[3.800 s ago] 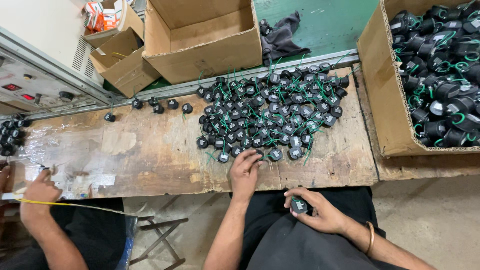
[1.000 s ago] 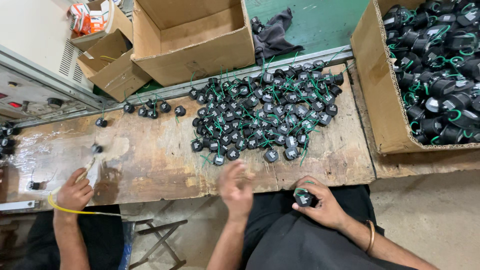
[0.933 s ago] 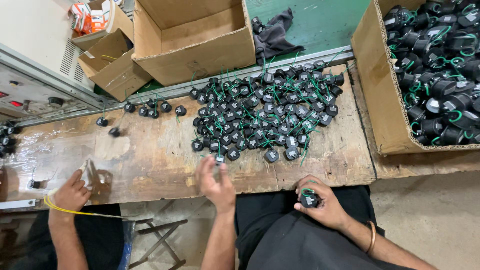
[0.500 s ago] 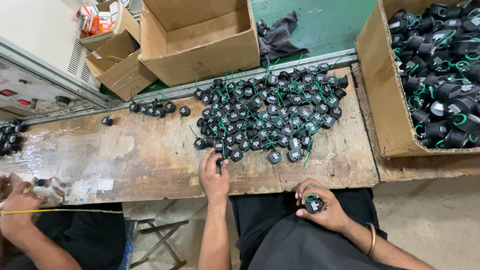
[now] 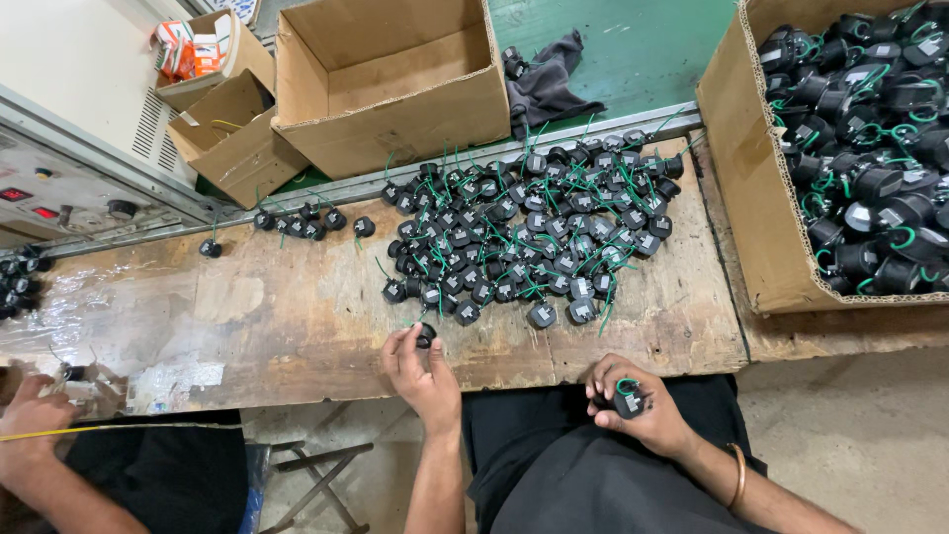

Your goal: The person picks up black power adapters with green wires from the workbench, winds the cable around each adapter by hand, and places the finished units into a large cardboard box, working through the pile one at a time.

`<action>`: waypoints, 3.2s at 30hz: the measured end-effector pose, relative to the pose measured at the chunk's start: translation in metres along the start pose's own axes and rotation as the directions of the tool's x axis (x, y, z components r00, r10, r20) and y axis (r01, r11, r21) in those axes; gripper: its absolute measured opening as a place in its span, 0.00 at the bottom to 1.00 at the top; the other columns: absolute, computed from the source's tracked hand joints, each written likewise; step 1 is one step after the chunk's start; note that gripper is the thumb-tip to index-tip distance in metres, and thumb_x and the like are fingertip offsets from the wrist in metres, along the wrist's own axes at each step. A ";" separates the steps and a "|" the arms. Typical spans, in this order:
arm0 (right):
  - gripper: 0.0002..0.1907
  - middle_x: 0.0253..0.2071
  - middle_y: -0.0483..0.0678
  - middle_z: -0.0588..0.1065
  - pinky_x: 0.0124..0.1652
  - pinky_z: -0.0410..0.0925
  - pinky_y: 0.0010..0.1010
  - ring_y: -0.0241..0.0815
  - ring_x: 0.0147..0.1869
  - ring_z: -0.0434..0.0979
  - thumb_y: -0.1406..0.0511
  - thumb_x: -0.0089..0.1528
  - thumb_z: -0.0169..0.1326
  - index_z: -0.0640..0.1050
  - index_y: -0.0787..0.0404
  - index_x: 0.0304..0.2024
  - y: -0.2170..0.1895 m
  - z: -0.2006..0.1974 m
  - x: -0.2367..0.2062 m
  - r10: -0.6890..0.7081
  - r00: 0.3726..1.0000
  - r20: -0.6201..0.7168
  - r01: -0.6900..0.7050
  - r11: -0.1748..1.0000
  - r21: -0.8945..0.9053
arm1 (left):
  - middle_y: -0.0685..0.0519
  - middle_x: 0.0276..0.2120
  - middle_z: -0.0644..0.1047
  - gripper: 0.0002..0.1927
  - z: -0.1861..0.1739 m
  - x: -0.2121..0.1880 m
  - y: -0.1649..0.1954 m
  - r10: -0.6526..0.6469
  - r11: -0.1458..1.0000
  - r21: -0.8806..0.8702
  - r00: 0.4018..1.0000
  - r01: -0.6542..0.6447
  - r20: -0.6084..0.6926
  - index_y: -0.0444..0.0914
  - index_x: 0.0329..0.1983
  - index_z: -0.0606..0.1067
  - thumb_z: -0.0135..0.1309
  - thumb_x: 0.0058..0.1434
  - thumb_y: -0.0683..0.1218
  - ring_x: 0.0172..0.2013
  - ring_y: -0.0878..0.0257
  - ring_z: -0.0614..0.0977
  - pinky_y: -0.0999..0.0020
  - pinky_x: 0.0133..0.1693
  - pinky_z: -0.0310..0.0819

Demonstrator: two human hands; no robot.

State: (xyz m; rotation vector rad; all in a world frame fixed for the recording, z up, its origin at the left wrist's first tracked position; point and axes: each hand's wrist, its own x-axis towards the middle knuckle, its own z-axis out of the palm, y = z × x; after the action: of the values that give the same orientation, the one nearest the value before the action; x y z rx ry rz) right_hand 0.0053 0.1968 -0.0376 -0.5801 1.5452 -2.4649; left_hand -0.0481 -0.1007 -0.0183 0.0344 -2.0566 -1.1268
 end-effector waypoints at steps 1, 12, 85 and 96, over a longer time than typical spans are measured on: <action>0.16 0.43 0.51 0.69 0.43 0.74 0.35 0.44 0.49 0.73 0.69 0.58 0.68 0.72 0.61 0.38 0.002 0.000 0.000 0.009 1.000 -0.014 -0.009 0.999 0.031 | 0.45 0.57 0.66 0.16 0.006 -0.004 0.009 -0.053 0.978 -0.200 0.999 0.052 0.003 0.34 0.55 0.74 0.58 0.64 0.36 0.59 0.47 0.75 0.56 0.58 0.75; 0.37 0.58 0.52 0.73 0.58 0.67 0.34 0.41 0.61 0.72 0.60 0.58 0.65 0.68 0.70 0.65 0.031 -0.016 -0.020 0.225 0.966 -0.127 -0.201 0.964 0.175 | 0.48 0.46 0.74 0.15 0.034 -0.033 0.110 0.426 0.852 -0.498 0.769 -0.163 0.476 0.37 0.38 0.71 0.67 0.56 0.35 0.55 0.49 0.82 0.58 0.52 0.82; 0.23 0.49 0.56 0.74 0.45 0.75 0.40 0.48 0.45 0.80 0.70 0.58 0.64 0.75 0.73 0.54 0.039 -0.022 -0.021 0.207 0.967 -0.147 -0.181 0.968 0.176 | 0.50 0.53 0.79 0.24 0.010 -0.003 -0.020 -0.173 0.969 0.235 0.898 0.081 0.405 0.42 0.58 0.74 0.62 0.58 0.51 0.57 0.49 0.76 0.53 0.61 0.67; 0.23 0.49 0.57 0.75 0.45 0.75 0.44 0.49 0.51 0.77 0.70 0.58 0.62 0.73 0.71 0.54 0.037 -0.020 -0.021 0.219 0.960 -0.174 -0.158 0.938 0.308 | 0.47 0.47 0.77 0.18 0.031 0.005 0.011 -0.093 0.912 0.404 0.928 -0.065 0.360 0.40 0.44 0.74 0.66 0.53 0.49 0.54 0.46 0.75 0.49 0.55 0.66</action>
State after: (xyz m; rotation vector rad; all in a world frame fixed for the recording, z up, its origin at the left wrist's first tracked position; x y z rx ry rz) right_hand 0.0143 0.2045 -0.0829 -0.1219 1.1955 -2.5956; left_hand -0.0673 -0.0736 -0.0167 0.0452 -2.6134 -0.7251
